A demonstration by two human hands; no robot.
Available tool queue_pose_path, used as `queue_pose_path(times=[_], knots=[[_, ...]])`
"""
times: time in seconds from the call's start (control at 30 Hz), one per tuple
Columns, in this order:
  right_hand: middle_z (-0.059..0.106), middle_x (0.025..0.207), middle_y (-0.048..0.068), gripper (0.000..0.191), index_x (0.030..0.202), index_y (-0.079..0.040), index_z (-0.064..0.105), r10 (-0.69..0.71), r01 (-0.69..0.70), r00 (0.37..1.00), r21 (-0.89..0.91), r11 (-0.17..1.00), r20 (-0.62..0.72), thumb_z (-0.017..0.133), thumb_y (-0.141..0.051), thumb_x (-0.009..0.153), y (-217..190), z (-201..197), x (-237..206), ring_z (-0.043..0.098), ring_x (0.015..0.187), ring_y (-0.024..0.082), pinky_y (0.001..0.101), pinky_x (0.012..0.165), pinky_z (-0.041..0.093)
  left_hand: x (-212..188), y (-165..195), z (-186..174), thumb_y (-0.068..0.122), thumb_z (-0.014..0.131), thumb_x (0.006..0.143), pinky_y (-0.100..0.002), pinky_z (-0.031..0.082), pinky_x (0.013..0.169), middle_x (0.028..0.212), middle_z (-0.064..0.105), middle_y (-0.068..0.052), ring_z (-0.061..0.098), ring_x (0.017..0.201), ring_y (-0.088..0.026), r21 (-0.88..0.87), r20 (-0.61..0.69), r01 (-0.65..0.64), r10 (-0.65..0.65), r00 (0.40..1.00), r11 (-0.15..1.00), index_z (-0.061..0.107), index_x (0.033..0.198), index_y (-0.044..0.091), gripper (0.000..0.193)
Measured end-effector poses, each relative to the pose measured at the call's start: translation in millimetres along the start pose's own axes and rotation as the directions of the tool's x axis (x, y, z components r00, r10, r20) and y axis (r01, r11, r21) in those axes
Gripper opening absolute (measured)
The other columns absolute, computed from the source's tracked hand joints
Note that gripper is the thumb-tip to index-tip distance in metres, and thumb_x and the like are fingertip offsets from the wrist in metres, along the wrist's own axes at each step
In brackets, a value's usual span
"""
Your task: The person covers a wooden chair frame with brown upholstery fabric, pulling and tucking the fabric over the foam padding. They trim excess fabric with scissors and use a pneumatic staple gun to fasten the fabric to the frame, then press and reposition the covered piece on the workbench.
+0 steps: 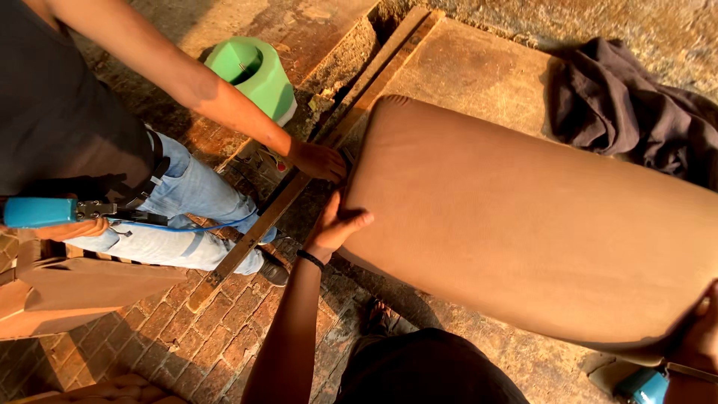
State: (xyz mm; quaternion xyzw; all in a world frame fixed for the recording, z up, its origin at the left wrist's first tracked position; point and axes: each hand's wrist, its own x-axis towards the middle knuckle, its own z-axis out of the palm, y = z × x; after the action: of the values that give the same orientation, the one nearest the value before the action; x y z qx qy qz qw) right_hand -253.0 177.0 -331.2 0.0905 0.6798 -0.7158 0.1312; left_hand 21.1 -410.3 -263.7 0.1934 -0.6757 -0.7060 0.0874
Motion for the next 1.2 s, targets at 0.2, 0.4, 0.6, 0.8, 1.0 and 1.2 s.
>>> queue_pose_path(times=[0.2, 0.4, 0.6, 0.8, 1.0, 1.2], knots=[[0.059, 0.137, 0.01, 0.052, 0.141, -0.014, 0.055, -0.012, 0.0, 0.999, -0.296, 0.955, -0.037, 0.045, -0.055, 0.111, -13, -1, 28, 0.054, 0.123, 0.027, 0.0419, 0.111, 0.041, 23, 34, 25, 0.045, 0.092, 0.068, -0.041, 0.06, 0.098, 0.109, 0.075, -0.009, 0.072, 0.105, -0.022, 0.106, -0.251, -0.017, 0.044, 0.967, 0.994, 0.046, 0.135, 0.01, 0.088], [0.064, 0.124, 0.008, 0.041, 0.128, -0.014, 0.064, -0.227, 0.165, 0.974, -0.713, 0.681, 0.009, 0.049, -0.05, 0.113, -57, 37, 9, 0.057, 0.115, 0.027, 0.0425, 0.113, 0.04, 38, 46, 55, 0.05, 0.093, 0.07, -0.031, 0.061, 0.089, 0.103, 0.075, 0.0, 0.072, 0.097, -0.015, 0.246, -0.192, -0.452, 0.501, 0.844, 0.857, 0.062, 0.115, 0.01, 0.069], [0.069, 0.112, 0.007, 0.035, 0.115, -0.015, 0.073, -0.738, 0.565, 0.554, -0.825, -0.007, 0.385, 0.053, -0.044, 0.114, -110, 131, -52, 0.06, 0.107, 0.026, 0.043, 0.114, 0.04, 69, 27, 34, 0.052, 0.081, 0.086, -0.031, 0.056, 0.082, 0.091, 0.078, -0.003, 0.07, 0.083, -0.014, 0.117, -0.507, -0.284, 0.303, 0.807, 0.952, 0.076, 0.093, 0.005, 0.048], [0.073, 0.097, 0.004, 0.039, 0.105, -0.019, 0.078, -0.741, 0.644, 0.385, -0.735, -0.211, 0.55, 0.056, -0.05, 0.114, -123, 258, -97, 0.066, 0.096, 0.024, 0.0441, 0.109, 0.04, 95, -5, 23, 0.067, 0.055, 0.1, -0.043, 0.049, 0.099, 0.127, 0.067, -0.017, 0.065, 0.118, -0.03, 0.035, -0.728, -0.224, 0.178, 0.662, 0.974, 0.067, 0.125, 0.0, 0.073], [0.071, 0.089, 0.007, 0.049, 0.095, -0.017, 0.076, -0.672, 0.676, 0.458, -0.719, -0.162, 0.582, 0.05, -0.055, 0.111, -139, 321, -101, 0.067, 0.091, 0.03, 0.0453, 0.089, 0.044, 47, -61, 52, 0.057, 0.071, 0.091, -0.046, 0.055, 0.087, 0.119, 0.069, -0.028, 0.069, 0.107, -0.039, 0.461, -0.568, -0.147, 0.418, 0.71, 0.875, 0.052, 0.139, -0.006, 0.081], [0.07, 0.08, 0.009, 0.065, 0.089, -0.015, 0.073, -0.497, 0.581, 0.597, -0.767, -0.272, 0.629, 0.043, -0.07, 0.105, -146, 350, -99, 0.067, 0.076, 0.027, 0.0431, 0.078, 0.049, 27, -46, 45, 0.05, 0.084, 0.08, -0.037, 0.061, 0.08, 0.109, 0.075, -0.014, 0.075, 0.094, -0.025, 0.209, -0.384, -0.25, 0.314, 0.868, 0.946, 0.056, 0.128, 0.001, 0.074]])
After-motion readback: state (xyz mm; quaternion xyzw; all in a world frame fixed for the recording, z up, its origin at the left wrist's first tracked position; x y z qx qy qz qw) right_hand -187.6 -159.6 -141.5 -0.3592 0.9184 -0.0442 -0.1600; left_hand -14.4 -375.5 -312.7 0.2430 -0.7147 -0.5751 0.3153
